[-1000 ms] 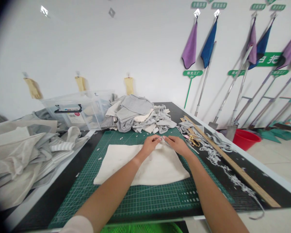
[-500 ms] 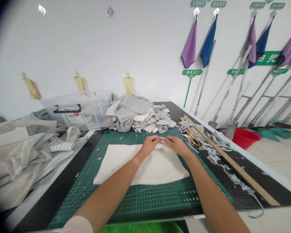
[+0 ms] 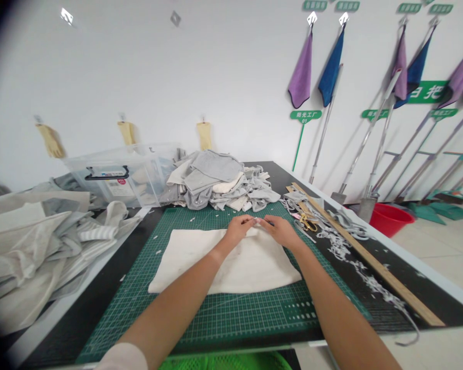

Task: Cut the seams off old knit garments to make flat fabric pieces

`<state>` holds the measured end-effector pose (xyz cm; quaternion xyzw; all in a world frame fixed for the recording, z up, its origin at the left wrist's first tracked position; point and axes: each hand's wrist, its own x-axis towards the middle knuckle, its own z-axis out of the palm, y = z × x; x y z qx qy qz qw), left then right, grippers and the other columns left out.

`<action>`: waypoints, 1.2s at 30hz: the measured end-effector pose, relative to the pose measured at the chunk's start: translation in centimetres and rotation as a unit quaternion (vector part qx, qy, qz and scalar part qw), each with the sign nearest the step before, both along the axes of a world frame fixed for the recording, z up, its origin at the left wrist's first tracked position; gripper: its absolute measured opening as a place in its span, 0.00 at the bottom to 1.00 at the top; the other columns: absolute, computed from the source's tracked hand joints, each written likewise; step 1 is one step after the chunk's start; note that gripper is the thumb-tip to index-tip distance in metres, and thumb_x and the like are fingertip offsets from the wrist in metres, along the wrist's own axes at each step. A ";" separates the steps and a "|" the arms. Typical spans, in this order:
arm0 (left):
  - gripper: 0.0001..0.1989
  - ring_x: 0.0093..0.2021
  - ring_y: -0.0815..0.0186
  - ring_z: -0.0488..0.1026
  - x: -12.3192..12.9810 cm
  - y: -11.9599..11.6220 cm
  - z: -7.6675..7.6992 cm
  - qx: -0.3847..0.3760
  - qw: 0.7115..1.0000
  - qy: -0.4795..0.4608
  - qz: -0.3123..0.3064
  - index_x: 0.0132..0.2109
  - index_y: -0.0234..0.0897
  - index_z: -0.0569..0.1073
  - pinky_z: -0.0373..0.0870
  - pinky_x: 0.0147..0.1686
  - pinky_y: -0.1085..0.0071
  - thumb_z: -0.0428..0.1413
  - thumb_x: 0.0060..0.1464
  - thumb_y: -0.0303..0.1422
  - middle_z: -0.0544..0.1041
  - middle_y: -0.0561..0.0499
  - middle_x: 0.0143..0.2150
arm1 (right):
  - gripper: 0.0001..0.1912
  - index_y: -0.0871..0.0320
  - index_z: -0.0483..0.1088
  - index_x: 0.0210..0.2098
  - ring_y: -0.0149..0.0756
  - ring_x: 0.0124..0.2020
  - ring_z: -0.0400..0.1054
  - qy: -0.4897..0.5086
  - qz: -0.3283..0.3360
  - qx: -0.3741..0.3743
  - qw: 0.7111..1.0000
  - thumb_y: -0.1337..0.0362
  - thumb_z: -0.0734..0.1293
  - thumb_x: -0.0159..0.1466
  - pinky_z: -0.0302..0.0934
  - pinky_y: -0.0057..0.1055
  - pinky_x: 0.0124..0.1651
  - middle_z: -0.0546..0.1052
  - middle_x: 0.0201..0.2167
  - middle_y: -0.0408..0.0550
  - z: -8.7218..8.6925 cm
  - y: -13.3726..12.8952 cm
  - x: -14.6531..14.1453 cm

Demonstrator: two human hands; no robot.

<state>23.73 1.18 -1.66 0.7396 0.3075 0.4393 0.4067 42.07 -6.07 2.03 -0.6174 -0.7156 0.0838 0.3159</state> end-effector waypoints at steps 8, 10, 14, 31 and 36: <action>0.19 0.28 0.70 0.64 -0.1 -0.2 0.4 -0.015 1.000 -0.012 -0.006 0.40 0.34 0.83 0.58 0.29 0.74 0.57 0.58 0.45 0.76 0.52 0.28 | 0.29 0.56 0.64 0.26 0.32 0.26 0.59 -0.020 -0.007 0.011 1.000 0.39 0.57 0.70 0.47 0.29 0.30 0.66 0.22 0.40 -0.3 0.2 0.0; 0.19 0.28 0.70 0.64 -0.2 -0.4 0.6 -0.018 1.000 -0.016 -0.009 0.39 0.33 0.83 0.57 0.29 0.74 0.57 0.58 0.46 0.75 0.52 0.28 | 0.30 0.57 0.63 0.25 0.31 0.26 0.59 -0.024 -0.012 0.011 1.000 0.39 0.56 0.70 0.46 0.29 0.30 0.65 0.21 0.40 -0.4 0.2 0.0; 0.21 0.27 0.70 0.62 -0.1 -0.4 0.6 -0.022 1.000 -0.014 -0.006 0.39 0.33 0.82 0.56 0.29 0.75 0.56 0.58 0.47 0.74 0.52 0.27 | 0.31 0.57 0.62 0.24 0.30 0.25 0.58 -0.029 -0.017 0.008 0.999 0.39 0.56 0.70 0.45 0.28 0.29 0.65 0.20 0.40 -0.3 0.3 -0.1; 0.19 0.27 0.71 0.62 -0.1 -0.3 0.6 -0.025 1.000 0.001 -0.001 0.38 0.33 0.82 0.55 0.28 0.75 0.56 0.58 0.45 0.72 0.54 0.25 | 0.33 0.58 0.63 0.23 0.31 0.27 0.57 0.026 -0.039 -0.025 0.999 0.38 0.54 0.69 0.45 0.28 0.29 0.63 0.21 0.41 -0.5 0.5 -0.6; 0.18 0.27 0.71 0.63 0.0 -0.4 0.7 -0.024 1.000 0.002 0.005 0.38 0.33 0.81 0.57 0.29 0.75 0.56 0.58 0.44 0.73 0.53 0.26 | 0.33 0.58 0.62 0.23 0.29 0.22 0.53 0.131 -0.066 -0.042 0.988 0.34 0.55 0.67 0.44 0.27 0.25 0.59 0.17 0.40 -0.8 0.6 -1.0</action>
